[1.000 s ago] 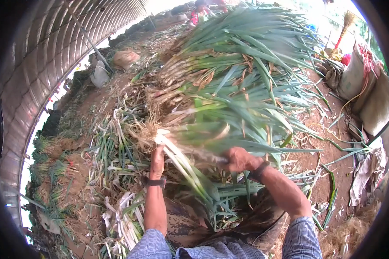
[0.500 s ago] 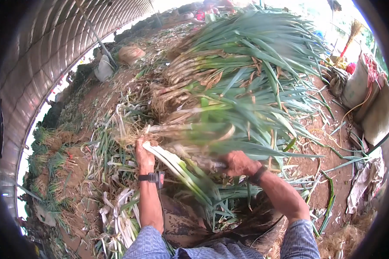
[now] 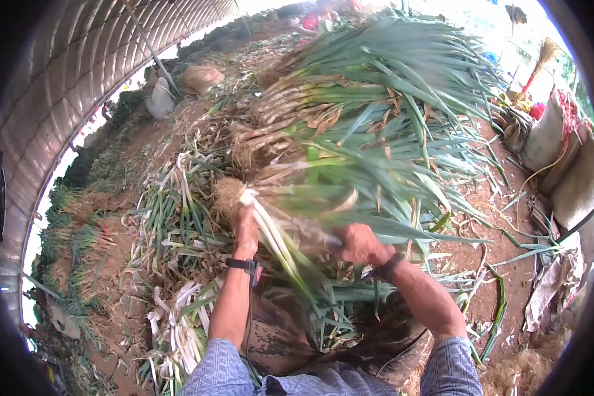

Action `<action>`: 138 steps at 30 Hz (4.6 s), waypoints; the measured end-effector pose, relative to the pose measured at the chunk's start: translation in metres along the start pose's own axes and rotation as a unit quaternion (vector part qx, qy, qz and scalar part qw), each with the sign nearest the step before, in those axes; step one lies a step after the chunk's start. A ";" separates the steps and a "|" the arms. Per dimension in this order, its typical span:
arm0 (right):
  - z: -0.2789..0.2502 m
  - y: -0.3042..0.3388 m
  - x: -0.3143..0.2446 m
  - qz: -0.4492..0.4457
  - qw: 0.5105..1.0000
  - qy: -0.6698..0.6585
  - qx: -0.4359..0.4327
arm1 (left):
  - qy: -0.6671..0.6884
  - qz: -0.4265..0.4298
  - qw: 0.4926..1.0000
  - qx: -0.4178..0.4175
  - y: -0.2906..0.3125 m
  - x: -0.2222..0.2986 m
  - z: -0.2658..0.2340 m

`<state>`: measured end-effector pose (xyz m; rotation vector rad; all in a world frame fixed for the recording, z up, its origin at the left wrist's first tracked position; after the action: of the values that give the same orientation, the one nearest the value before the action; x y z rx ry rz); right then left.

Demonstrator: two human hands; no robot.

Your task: The person peels the outer leaves and trims the roots from leeks using a knife and their hands. They move individual leeks from a pile for processing.

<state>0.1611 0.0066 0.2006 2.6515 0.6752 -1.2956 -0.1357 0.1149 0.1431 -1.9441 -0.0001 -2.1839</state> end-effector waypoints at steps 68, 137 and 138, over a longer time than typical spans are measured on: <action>0.017 0.020 0.072 0.203 0.958 0.135 -0.151 | 0.048 -0.322 0.945 0.000 0.034 -0.169 0.023; 0.039 0.040 0.040 0.068 0.962 0.226 -0.134 | 0.097 -0.223 0.966 0.090 0.057 -0.160 -0.011; 0.042 0.041 0.042 0.060 0.961 0.235 -0.136 | 0.075 -0.265 0.954 0.120 0.057 -0.168 -0.015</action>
<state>0.1713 -0.0283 0.1379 2.7224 0.6701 -0.4941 -0.1243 0.0844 -0.0317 -1.7785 -0.8116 -2.4931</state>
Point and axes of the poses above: each hand's wrist, its own y-axis away from the middle knuckle, its own z-axis out of the palm, x = y × z, the point moved 7 cm from there along -y, towards the middle knuckle, and after that the axes turned 7 degrees about -y, right-handed, at the moved point
